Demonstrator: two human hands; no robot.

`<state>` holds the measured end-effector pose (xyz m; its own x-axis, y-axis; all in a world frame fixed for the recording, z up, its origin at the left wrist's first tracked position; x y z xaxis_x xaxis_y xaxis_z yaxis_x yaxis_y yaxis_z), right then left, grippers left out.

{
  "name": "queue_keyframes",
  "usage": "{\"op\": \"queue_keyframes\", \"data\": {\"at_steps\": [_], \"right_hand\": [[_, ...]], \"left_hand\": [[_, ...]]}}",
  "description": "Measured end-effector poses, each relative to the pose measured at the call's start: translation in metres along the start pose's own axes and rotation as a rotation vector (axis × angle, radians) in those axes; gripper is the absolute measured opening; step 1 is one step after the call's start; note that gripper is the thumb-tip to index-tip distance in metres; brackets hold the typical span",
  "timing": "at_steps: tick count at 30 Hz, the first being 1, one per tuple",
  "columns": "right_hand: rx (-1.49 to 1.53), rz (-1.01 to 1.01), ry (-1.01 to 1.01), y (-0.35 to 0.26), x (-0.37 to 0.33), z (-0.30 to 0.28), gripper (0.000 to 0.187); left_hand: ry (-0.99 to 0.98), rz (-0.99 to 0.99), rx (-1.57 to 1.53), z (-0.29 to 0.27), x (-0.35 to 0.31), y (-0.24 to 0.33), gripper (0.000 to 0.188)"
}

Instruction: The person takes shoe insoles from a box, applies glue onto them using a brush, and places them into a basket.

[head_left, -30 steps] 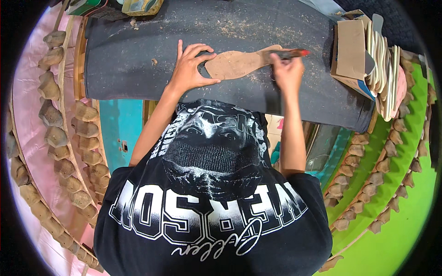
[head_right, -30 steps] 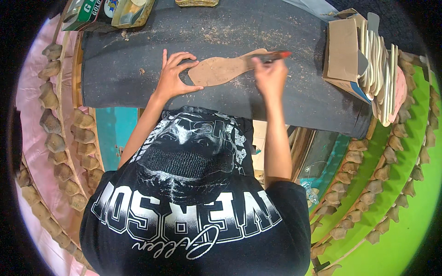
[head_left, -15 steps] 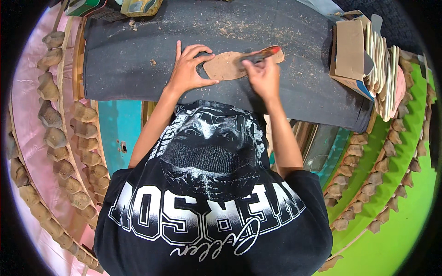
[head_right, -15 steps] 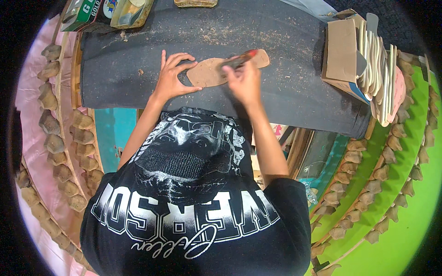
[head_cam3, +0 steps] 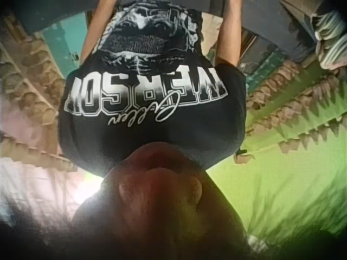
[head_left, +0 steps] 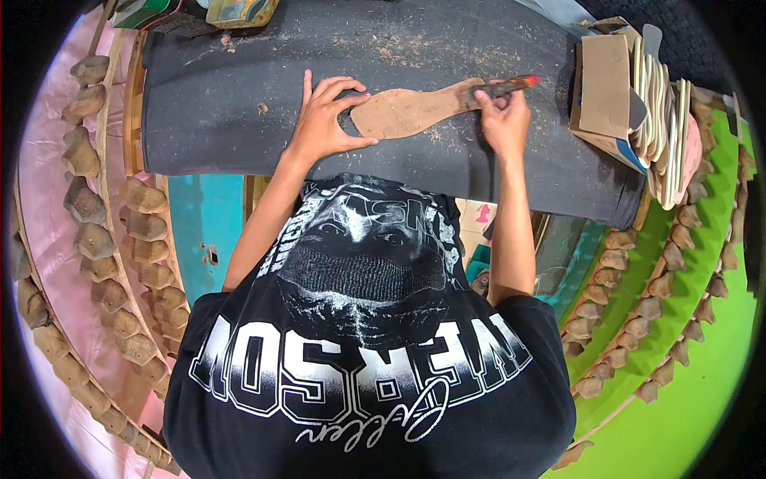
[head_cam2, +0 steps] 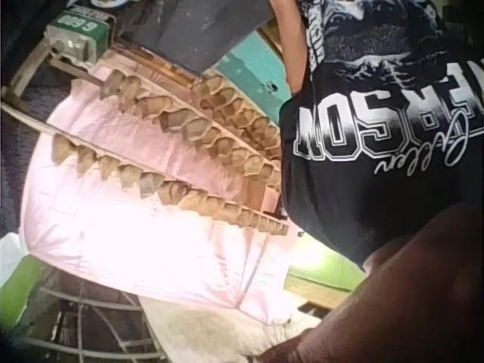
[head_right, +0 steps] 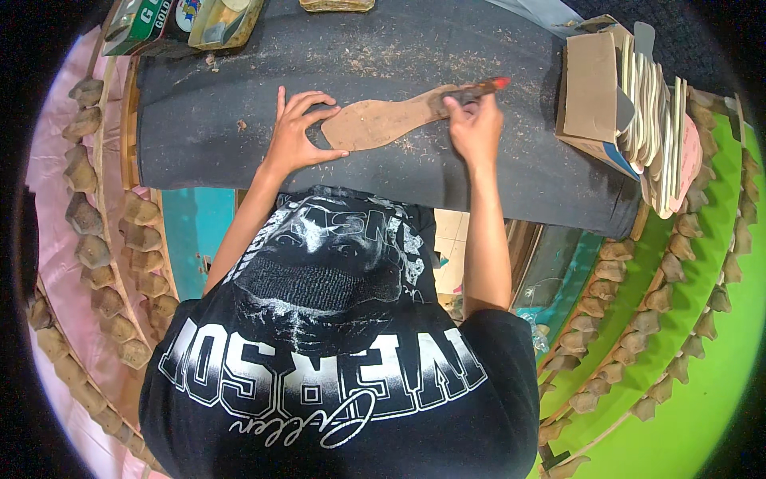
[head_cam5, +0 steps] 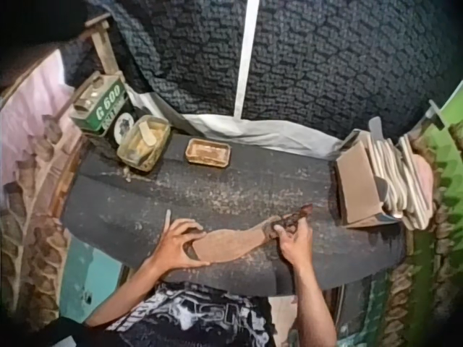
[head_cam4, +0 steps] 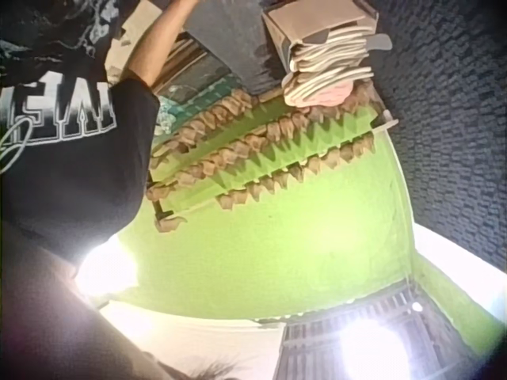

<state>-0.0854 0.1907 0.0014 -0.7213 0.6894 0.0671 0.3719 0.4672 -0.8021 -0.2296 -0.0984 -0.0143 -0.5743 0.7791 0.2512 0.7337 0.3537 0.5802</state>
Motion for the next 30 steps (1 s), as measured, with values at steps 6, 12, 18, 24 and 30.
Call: {"op": "queue_keyframes", "data": {"at_steps": [6,12,18,24,30], "right_hand": [[-0.053,0.020,0.411,0.019,0.011,-0.065,0.031],[0.169,0.044,0.155,0.019,-0.005,-0.018,0.031],[-0.158,-0.161,0.308,-0.017,-0.006,-0.034,0.029],[-0.166,-0.494,0.072,-0.090,-0.054,0.049,0.017],[0.083,-0.505,-0.185,-0.124,-0.093,0.095,0.017]], "left_hand": [[0.004,0.001,-0.003,0.000,0.000,0.001,0.071],[0.008,0.004,0.000,0.000,-0.001,0.000,0.072],[0.008,0.002,-0.001,0.000,0.000,0.002,0.073],[0.015,-0.002,-0.003,0.000,0.001,-0.002,0.072],[0.010,0.012,-0.005,0.000,0.000,0.000,0.071]]}}
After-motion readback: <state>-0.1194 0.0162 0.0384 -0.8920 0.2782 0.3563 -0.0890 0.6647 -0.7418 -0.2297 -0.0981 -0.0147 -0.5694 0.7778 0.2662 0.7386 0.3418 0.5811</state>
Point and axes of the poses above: each hand's wrist, its own x-axis towards the middle knuckle, its own z-axis out of the palm, y = z × x, the point moved 10 cm from there along x, towards the middle knuckle, and after that the axes turned 2 degrees about y, right-handed, at the moved point
